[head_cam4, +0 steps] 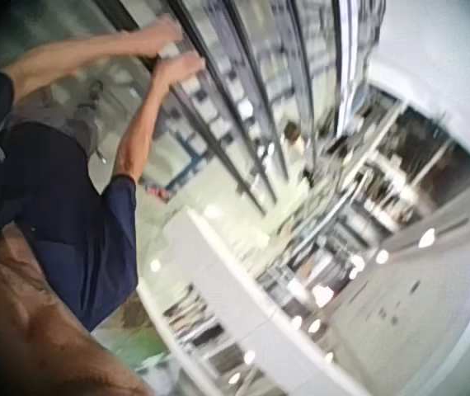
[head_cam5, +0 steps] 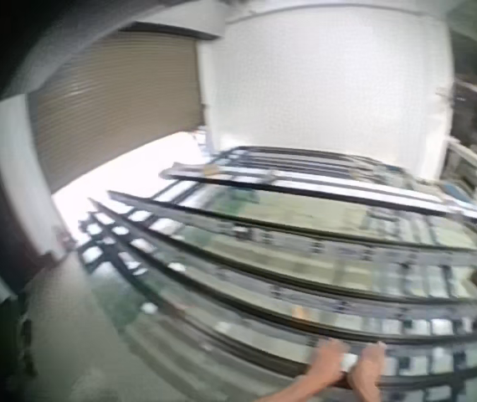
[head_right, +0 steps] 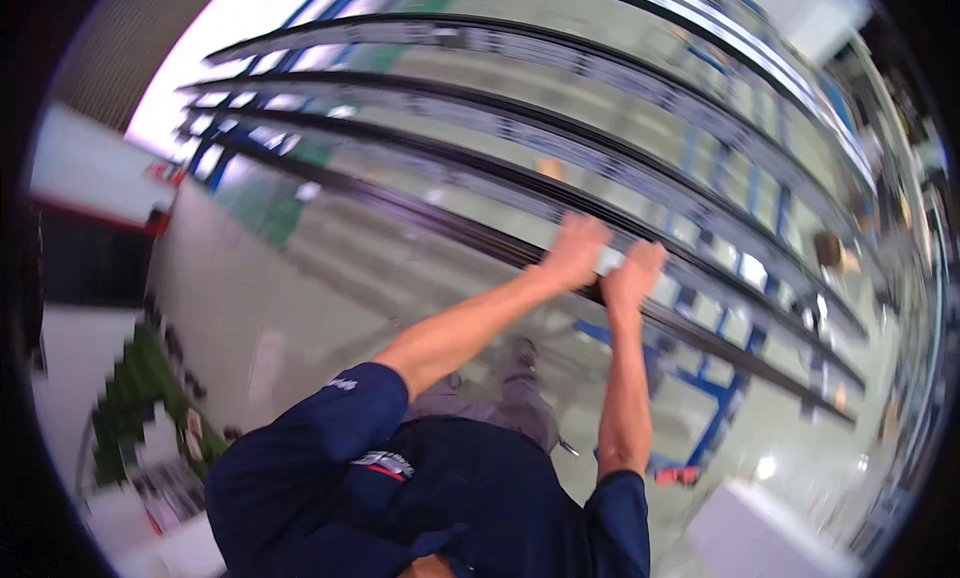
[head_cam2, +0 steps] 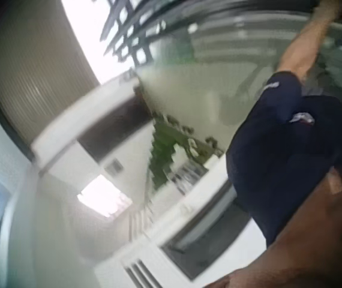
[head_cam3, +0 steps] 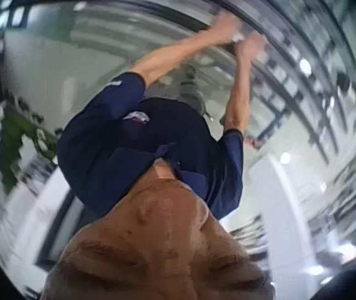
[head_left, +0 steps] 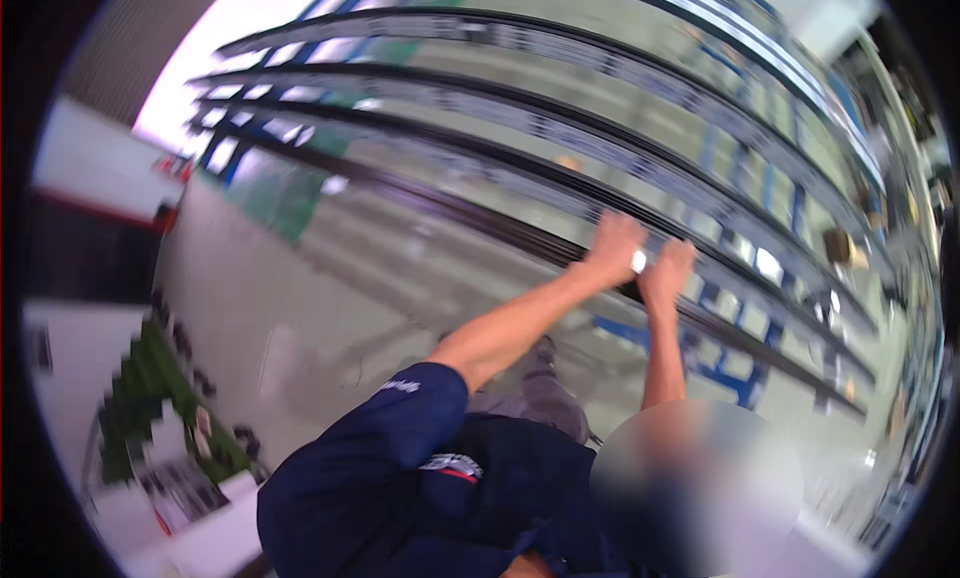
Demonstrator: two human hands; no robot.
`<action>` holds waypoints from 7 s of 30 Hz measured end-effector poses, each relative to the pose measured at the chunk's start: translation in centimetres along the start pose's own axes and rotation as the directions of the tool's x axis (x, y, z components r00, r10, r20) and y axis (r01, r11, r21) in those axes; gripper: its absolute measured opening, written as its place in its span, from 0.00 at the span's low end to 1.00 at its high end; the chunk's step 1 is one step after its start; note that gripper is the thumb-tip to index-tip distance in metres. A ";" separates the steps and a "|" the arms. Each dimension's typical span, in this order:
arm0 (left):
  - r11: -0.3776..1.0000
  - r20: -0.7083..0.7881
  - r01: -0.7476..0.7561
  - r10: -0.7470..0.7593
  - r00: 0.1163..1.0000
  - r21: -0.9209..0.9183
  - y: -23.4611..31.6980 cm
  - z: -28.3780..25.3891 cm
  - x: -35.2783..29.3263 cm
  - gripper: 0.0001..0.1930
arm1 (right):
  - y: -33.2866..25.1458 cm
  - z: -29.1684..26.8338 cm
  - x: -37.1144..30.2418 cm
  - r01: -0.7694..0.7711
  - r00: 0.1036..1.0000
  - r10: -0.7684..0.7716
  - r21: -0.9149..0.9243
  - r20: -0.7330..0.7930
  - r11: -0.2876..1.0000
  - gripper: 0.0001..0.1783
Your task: Install rubber seal into the grooves of aluminum extrusions.
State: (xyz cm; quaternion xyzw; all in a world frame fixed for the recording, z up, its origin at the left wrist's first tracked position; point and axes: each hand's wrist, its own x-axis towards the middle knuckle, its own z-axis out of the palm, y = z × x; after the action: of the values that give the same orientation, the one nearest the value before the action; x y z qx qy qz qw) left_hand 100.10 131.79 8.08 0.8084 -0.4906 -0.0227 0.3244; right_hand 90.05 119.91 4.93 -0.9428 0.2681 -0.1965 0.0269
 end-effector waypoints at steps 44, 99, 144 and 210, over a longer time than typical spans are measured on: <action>0.237 -0.082 0.834 -0.971 0.226 -0.499 -87.4 -76.8 -71.9 0.23 | -75.1 22.5 12.8 -0.254 0.958 0.254 -0.014 0.136 0.967 0.23; 0.969 0.194 0.242 -0.247 0.949 0.052 -103.3 -82.3 -33.1 0.51 | -111.5 28.0 17.4 -0.274 0.893 0.314 -0.165 0.323 0.947 0.42; 0.614 -0.382 0.647 -0.789 0.482 -0.452 -150.8 -113.8 -51.2 0.21 | -146.5 31.6 22.1 -0.051 0.868 0.089 -0.090 0.489 0.995 0.40; 0.874 -0.370 0.483 -0.467 0.803 -0.054 -139.6 -110.3 -49.9 0.18 | -147.2 30.7 21.6 -0.068 0.814 0.105 -0.087 0.572 0.994 0.43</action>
State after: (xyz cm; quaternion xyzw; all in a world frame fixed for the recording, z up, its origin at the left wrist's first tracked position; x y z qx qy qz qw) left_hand 222.10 270.52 4.68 0.9013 -0.2027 0.0607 0.3779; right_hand 191.52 232.95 7.32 -0.9453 0.2960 0.1071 0.0860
